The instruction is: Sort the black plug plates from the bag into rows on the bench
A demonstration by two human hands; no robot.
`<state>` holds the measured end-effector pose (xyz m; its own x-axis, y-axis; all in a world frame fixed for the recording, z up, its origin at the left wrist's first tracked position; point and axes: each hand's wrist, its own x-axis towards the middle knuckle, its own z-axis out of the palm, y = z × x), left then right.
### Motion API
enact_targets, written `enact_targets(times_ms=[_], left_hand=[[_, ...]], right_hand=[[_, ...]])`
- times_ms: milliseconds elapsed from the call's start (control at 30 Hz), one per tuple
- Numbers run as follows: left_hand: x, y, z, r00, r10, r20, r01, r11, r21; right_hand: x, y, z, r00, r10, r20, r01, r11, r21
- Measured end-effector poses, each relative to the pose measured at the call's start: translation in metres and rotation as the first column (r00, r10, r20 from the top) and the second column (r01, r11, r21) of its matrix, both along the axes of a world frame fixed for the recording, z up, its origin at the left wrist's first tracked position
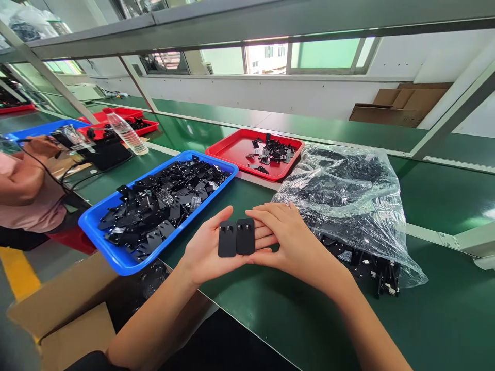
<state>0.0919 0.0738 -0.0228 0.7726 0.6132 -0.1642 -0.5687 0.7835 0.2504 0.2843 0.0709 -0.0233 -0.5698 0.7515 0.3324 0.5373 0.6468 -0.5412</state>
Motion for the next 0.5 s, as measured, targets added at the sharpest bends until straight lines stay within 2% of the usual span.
enact_targets(times_ms=[133,233,333,433,500], left_hand=[[0.002,-0.006,-0.012,0.994,0.056,-0.094,-0.060,0.997,-0.042],[0.005,0.003,-0.022,0.956,0.131,-0.262,-0.151,0.987,-0.060],[0.017,0.051,-0.014,0.875,0.212,-0.436,-0.237,0.972,-0.003],[0.035,0.120,0.015,0.839,0.312,-0.447,-0.285,0.950,0.128],[0.048,0.146,0.033,0.824,0.359,-0.438,-0.285,0.931,0.226]], right_hand=[[-0.002,0.004,-0.003,0.998,0.009,0.056,-0.008,1.000,-0.025],[0.005,0.011,-0.002,0.991,-0.063,0.118,0.069,0.997,-0.042],[0.022,0.015,0.000,0.981,-0.174,0.083,0.175,0.985,-0.005],[0.042,0.015,0.003,0.965,-0.264,0.007,0.264,0.964,0.015],[0.053,0.014,0.006,0.950,-0.313,-0.014,0.314,0.949,0.034]])
